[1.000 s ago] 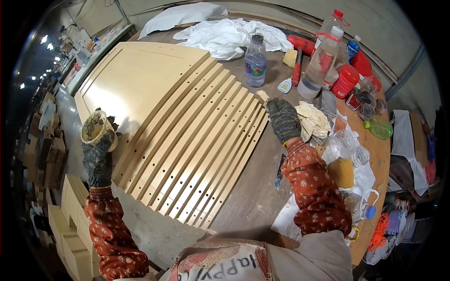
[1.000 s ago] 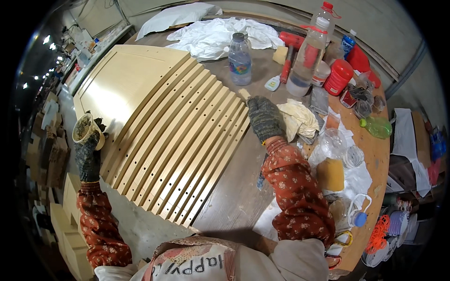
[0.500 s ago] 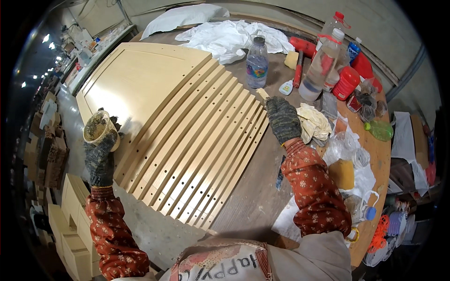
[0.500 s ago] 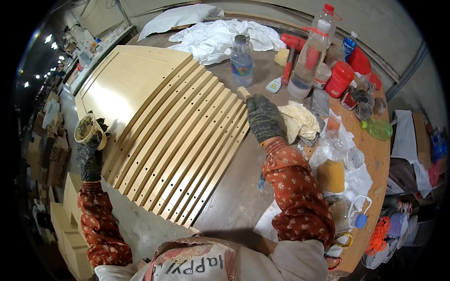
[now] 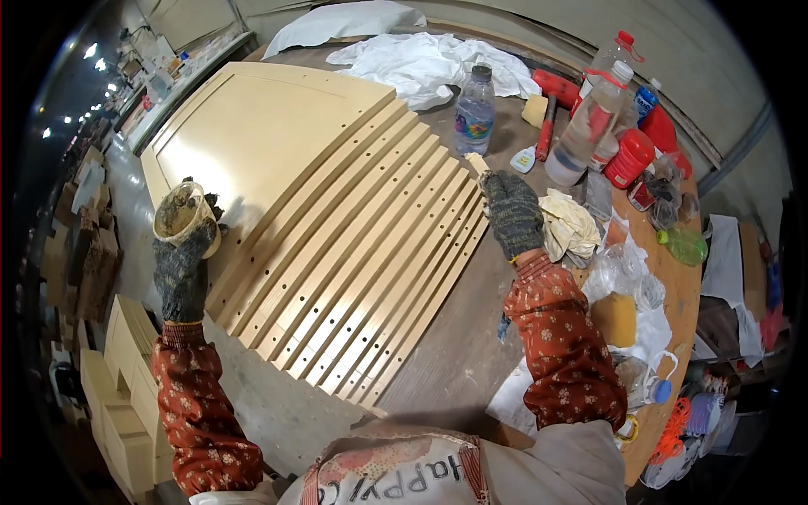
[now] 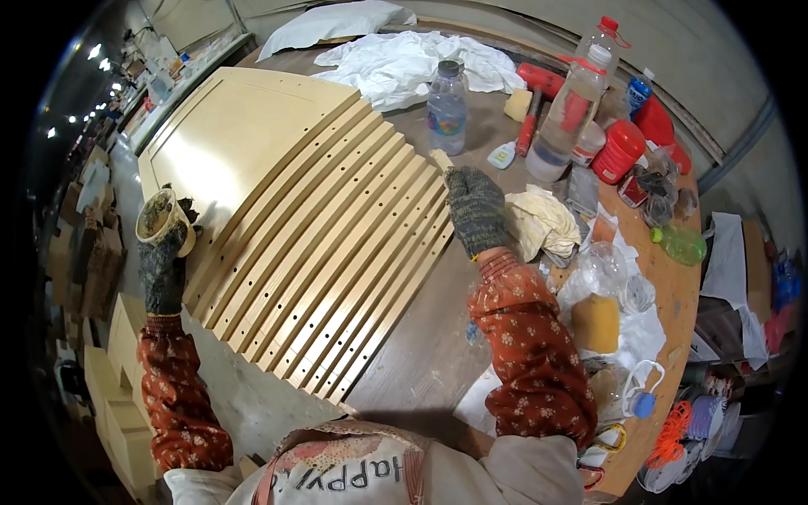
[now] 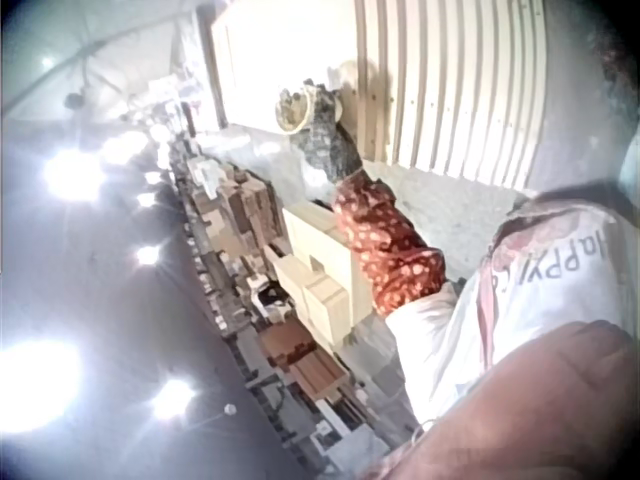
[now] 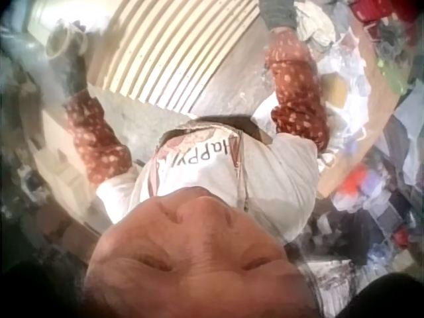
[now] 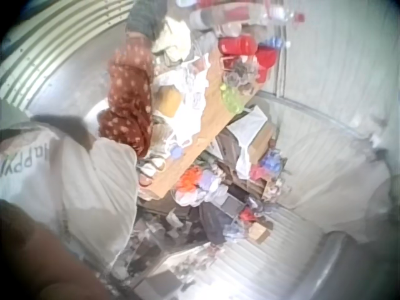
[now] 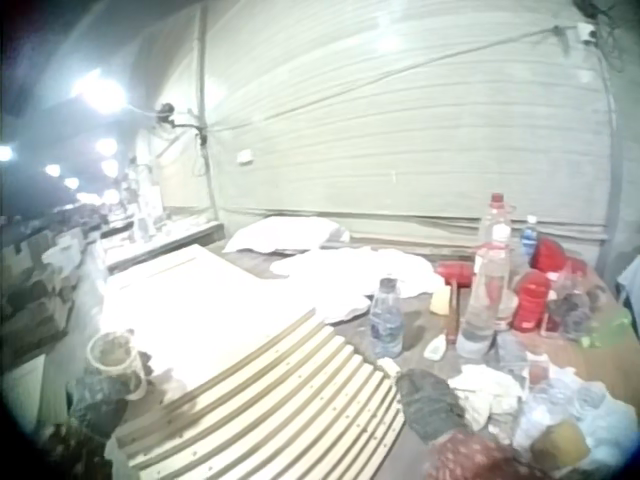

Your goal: The person applies wood filler into holes on the edges of stacked wood panels using an applicator stick and wipes the surfaces with a cloth.

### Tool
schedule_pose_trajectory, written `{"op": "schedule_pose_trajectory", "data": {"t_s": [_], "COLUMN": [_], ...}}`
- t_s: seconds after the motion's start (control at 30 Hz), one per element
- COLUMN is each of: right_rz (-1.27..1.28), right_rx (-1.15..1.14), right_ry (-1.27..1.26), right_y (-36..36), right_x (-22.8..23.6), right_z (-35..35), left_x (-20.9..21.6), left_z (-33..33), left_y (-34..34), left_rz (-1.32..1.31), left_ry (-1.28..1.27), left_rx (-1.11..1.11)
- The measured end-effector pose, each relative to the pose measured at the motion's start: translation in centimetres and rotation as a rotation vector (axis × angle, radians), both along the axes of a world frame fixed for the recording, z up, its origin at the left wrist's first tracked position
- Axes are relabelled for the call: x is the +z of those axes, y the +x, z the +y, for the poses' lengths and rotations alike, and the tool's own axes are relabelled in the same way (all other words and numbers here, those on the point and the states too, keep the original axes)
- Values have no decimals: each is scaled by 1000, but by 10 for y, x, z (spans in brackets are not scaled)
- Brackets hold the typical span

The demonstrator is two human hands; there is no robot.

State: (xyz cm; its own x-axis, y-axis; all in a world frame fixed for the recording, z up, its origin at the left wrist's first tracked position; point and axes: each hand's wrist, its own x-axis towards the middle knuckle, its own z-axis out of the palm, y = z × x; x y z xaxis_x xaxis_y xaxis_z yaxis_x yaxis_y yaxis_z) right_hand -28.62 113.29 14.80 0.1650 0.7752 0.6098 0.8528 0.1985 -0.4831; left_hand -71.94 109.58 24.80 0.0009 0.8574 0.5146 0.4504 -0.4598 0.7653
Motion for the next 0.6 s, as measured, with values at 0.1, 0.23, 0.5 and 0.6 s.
{"op": "schedule_pose_trajectory", "data": {"t_s": [0.1,0.23,0.5,0.6], "right_rz": [754,230,253,-165], "right_rx": [172,517,1071,1170], "right_ry": [-446,15,-402,50], "right_y": [-29,-44,-105,-121], "right_x": [44,55,107,86], "right_z": [-29,-73,-148,-149], "left_x": [3,28,-31,-40], "left_z": [-16,-42,-94,-121], "left_y": [-7,48,64,62], "left_rz": [430,258,-286,-265], "left_ry": [125,-20,-171,-129], "left_rx": [246,99,-645,-660]}}
